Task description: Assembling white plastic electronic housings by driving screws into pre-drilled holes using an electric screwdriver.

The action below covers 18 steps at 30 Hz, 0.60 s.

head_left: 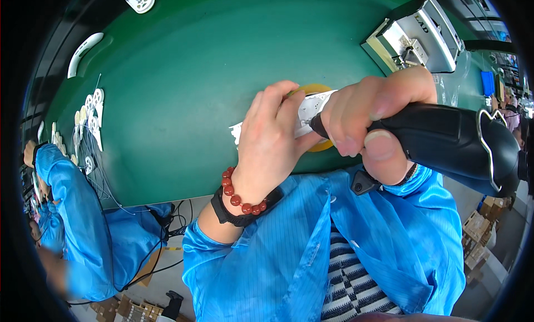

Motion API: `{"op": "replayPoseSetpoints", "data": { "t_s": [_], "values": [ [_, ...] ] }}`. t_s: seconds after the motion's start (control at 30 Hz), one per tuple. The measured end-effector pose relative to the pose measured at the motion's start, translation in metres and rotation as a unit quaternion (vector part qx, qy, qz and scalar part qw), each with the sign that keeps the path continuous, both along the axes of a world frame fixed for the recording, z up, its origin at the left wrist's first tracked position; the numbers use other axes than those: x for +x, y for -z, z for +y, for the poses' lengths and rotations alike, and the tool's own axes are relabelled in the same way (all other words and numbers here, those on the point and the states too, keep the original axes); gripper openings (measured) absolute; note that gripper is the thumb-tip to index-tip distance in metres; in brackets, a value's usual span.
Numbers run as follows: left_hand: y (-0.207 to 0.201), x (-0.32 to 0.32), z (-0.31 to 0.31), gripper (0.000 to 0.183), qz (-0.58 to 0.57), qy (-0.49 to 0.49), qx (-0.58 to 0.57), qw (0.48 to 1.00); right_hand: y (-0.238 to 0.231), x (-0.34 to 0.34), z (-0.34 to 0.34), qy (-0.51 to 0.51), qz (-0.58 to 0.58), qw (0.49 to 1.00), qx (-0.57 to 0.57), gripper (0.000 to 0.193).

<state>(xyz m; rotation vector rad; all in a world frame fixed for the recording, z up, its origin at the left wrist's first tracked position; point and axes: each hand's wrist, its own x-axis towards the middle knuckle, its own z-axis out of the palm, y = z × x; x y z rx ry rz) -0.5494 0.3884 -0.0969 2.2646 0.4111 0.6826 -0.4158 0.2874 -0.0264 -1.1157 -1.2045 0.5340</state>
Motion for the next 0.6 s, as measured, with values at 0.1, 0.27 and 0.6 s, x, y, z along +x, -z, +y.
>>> {"op": "replayPoseSetpoints", "data": {
  "t_s": [0.1,0.27,0.6],
  "values": [
    [0.001,-0.001,0.000,0.061,-0.001,0.005,0.006,1.000,0.004,0.001,0.001,0.007,-0.022,1.000,-0.006,0.030],
    [-0.002,0.000,0.000,0.059,-0.013,0.011,-0.022,1.000,0.009,-0.006,0.009,0.002,-0.003,1.000,0.020,0.029],
    [0.006,0.003,-0.002,0.041,-0.051,0.014,0.010,0.999,0.011,-0.010,0.008,-0.033,-0.019,0.999,-0.006,0.023]
  ]
}}
